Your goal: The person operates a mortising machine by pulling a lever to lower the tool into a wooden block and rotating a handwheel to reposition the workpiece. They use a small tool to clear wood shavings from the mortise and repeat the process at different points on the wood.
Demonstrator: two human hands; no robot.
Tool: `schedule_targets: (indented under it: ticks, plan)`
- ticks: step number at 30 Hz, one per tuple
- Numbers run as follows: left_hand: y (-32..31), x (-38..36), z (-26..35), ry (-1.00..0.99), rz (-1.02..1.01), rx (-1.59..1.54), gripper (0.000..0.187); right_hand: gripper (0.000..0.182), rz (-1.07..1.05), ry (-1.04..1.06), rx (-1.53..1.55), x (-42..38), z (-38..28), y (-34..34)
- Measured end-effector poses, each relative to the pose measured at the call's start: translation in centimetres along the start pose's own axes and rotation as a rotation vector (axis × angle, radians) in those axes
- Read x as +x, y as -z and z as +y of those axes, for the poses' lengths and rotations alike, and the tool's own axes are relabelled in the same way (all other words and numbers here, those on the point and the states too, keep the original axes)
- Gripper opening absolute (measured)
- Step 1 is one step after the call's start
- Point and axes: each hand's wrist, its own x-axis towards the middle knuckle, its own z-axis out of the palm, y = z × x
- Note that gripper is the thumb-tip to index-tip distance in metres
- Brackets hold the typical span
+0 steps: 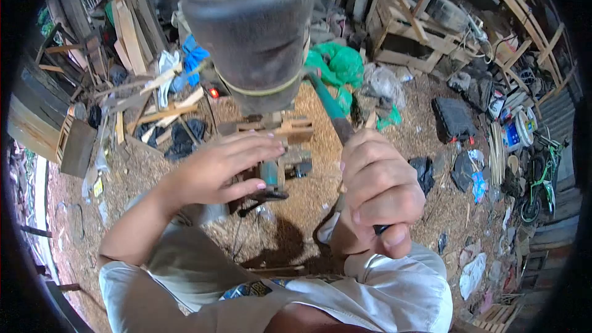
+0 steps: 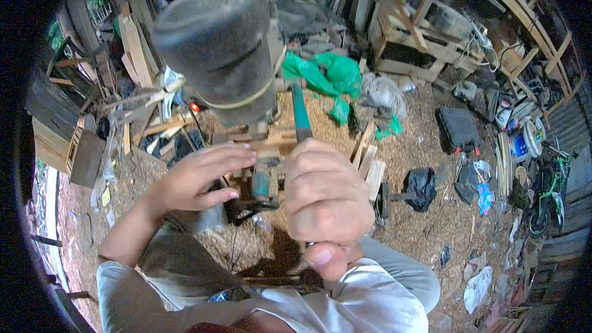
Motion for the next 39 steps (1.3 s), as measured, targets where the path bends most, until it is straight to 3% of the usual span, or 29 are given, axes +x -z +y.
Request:
schedule_targets:
  ticks: [11,15,17,21,22,23,25,26,28,29,32,33,35,37,39]
  plan:
    - [-4.8,-2.3,-5.3,0.032,-0.358,0.072,0.046,0.035,-0.166,0.111,-0.005,-6.7,-1.3,0.8]
    - [-5.1,-3.5,-6.3,0.023,-0.404,-0.016,0.042,0.046,-0.214,-0.030,-0.009,-6.5,-2.2,1.2]
    - [-4.9,-4.0,-6.5,0.033,-0.444,-0.093,0.043,0.057,-0.308,-0.211,0.128,-5.7,-2.4,1.7]
    - [-5.5,-5.7,-7.1,0.011,-0.509,-0.198,0.044,0.102,-0.463,-0.808,0.036,-2.2,-5.2,1.5]
    - [-6.0,-6.2,-7.4,-0.053,-0.460,-0.217,0.046,0.112,-0.649,-0.957,-0.072,-0.3,-5.4,1.4]
    - [-5.9,-6.2,-6.8,-0.064,-0.459,-0.238,0.046,0.115,-0.763,-1.042,-0.148,1.3,-5.8,0.9]
    - [-5.2,-6.5,-5.7,0.051,-0.619,-0.175,0.044,0.113,-0.672,-1.515,-0.120,2.6,-6.7,-0.6]
    - [-4.9,-6.8,-5.3,-0.040,-0.579,-0.155,0.044,0.113,-0.675,-1.527,-0.128,3.0,-6.5,-1.2]
    - [-4.9,-7.9,-5.0,-0.067,-0.559,-0.157,0.044,0.093,-0.772,-1.634,-0.287,3.5,-5.8,-2.5]
    - [-4.8,-8.4,-4.9,-0.086,-0.542,-0.146,0.043,0.093,-0.774,-1.645,-0.295,3.4,-5.6,-2.8]
    - [-4.0,-9.5,-4.7,-0.078,-0.610,-0.143,0.043,0.069,-1.105,-1.272,-0.488,3.2,-5.0,-2.6]
    - [-3.3,-9.8,-4.6,-0.060,-0.668,-0.136,0.044,0.069,-1.108,-1.279,-0.488,3.1,-4.8,-2.9]
    - [-1.7,-10.3,-4.6,-0.015,-0.704,-0.147,0.044,0.035,-1.018,-1.099,-0.537,3.0,-4.7,-3.4]
    - [-1.5,-11.7,-5.4,-0.088,-0.539,-0.198,0.046,0.036,-1.061,-1.081,-0.532,1.5,-4.5,-3.3]
    - [-1.4,-12.7,-6.1,-0.077,-0.525,-0.178,0.048,0.041,-1.154,-0.948,-0.574,-0.6,-4.5,-3.7]
